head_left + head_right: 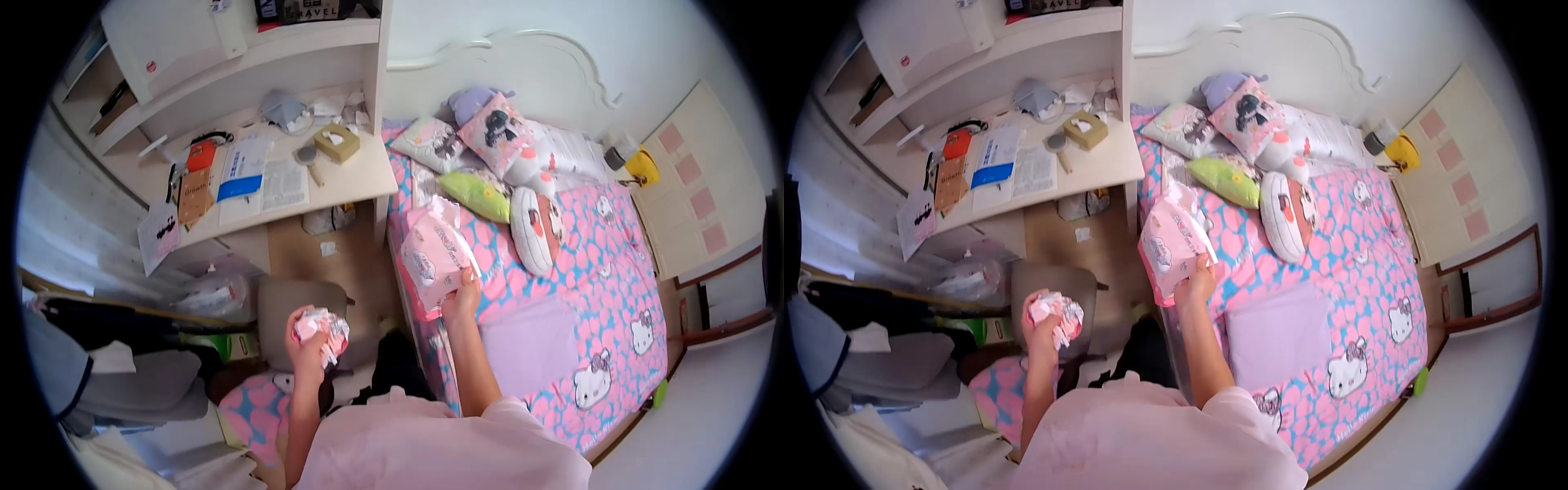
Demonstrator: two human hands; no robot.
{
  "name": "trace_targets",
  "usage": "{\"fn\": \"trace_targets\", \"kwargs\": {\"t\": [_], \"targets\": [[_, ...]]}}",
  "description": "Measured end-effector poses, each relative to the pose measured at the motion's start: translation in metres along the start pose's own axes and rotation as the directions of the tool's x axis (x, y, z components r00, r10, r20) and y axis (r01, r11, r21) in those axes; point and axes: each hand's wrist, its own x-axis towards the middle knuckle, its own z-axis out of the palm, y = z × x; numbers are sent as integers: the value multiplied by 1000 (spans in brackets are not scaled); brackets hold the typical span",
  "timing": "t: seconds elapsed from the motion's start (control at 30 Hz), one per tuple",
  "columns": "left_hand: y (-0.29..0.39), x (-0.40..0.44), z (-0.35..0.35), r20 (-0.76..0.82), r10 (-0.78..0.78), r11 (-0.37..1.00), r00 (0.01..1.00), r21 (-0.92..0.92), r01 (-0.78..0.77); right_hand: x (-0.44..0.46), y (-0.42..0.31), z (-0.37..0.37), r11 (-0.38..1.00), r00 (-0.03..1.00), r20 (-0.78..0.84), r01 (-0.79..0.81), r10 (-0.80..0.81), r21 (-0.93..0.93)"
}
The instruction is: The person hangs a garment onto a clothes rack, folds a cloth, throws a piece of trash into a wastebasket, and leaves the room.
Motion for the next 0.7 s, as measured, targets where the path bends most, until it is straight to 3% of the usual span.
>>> {"fn": "trace_targets", "kwargs": {"t": [0.13, 0.17, 0.27, 0.33, 0.47, 0.67, 0.7], "targets": [[-25, 76, 43, -68, -64, 996, 996, 65, 68, 124, 32, 56, 998, 998, 58, -17, 13, 68], [-27, 90, 56, -67, -80, 991, 995, 103, 87, 151, 36, 74, 998, 999, -35, -29, 31, 63], [-25, 135, 97, -72, -86, 974, 994, 206, 100, 231, 55, 117, 1000, 999, -29, -23, 23, -5], [-26, 152, 111, -115, -55, 958, 992, 275, 85, 265, 59, 153, 998, 999, -35, -2, 4, 63], [-23, 188, 150, -196, -126, 965, 973, 205, 166, 332, 69, 230, 994, 1000, 3, 19, -20, 110], [-34, 219, 164, -191, -141, 938, 971, 287, 193, 398, 82, 340, 956, 993, 33, 102, -116, 275], [-36, 223, 168, -189, -126, 932, 974, 314, 182, 415, 89, 352, 974, 988, 98, 102, -124, 204]]}}
